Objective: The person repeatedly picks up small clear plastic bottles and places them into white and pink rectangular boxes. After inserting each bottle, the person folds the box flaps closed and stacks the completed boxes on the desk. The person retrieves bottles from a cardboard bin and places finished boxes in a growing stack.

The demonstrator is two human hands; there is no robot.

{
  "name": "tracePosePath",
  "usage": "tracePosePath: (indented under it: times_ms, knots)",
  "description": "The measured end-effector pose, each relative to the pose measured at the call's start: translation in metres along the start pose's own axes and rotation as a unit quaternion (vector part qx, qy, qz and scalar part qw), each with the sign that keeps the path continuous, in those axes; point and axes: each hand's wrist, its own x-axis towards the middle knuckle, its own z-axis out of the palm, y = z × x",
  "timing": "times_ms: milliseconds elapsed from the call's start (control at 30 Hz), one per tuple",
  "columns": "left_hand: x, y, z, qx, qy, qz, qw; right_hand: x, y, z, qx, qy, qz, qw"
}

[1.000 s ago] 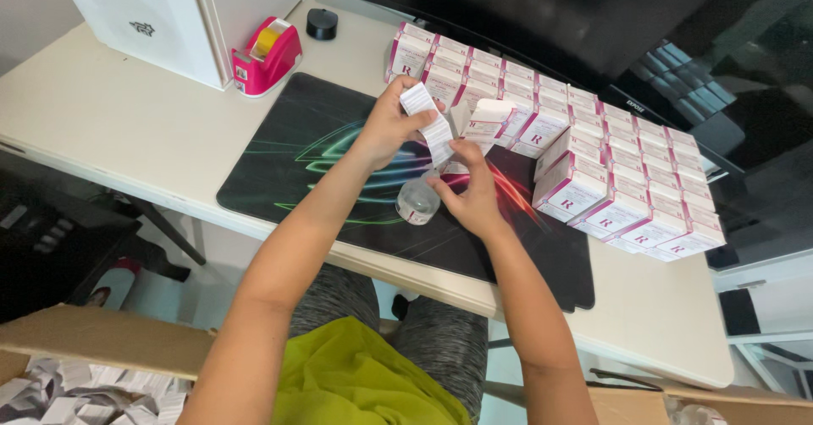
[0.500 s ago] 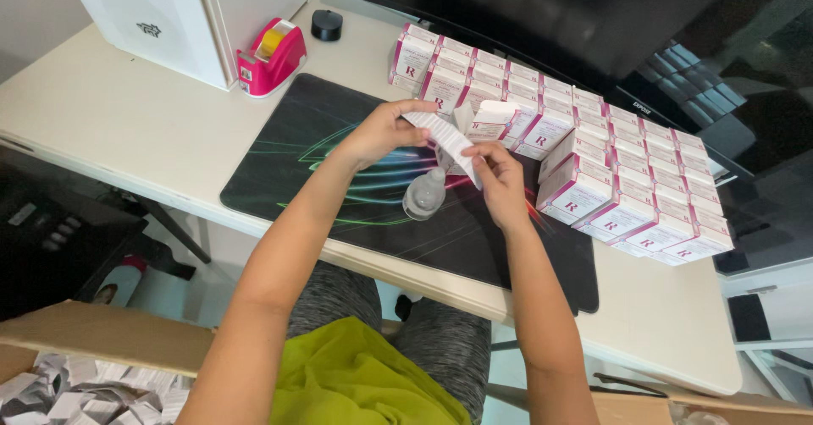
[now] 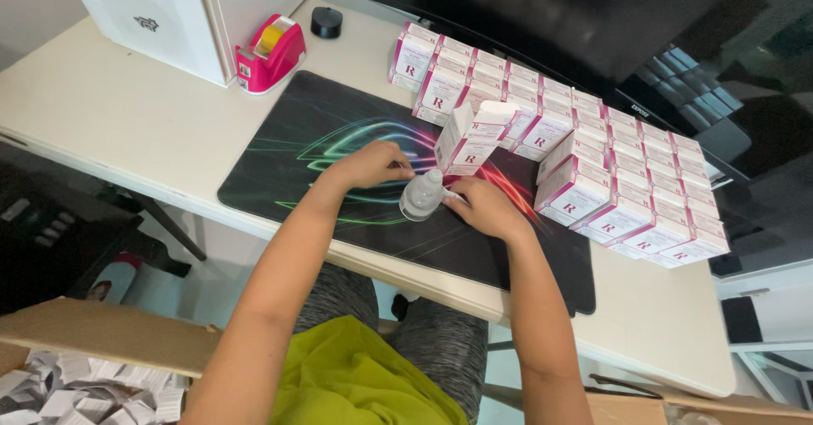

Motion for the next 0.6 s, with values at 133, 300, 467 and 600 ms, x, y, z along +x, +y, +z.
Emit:
tracePosePath:
  times_ms: [133,300,467,600]
  knots:
    - [-0.006,0.002,-0.008,-0.057,-0.033,0.014,0.998,-0.001,-0.004,0.0,0.016,-0.028,-0.038,0.999]
    - [-0.009,0.011,-0.013,-0.056,-0.038,0.027,0.997,0.004,-0.012,-0.001,0.024,-0.044,0.072,0.996]
    - [-0.011,0.023,-0.017,0.003,-0.063,-0.033,0.997,0.009,-0.007,0.005,-0.033,0.076,0.074,0.994]
    - [-0.012,0.024,-0.017,-0.03,-0.056,-0.024,0.998,0.009,-0.009,0.005,-0.007,0.081,0.04,0.996]
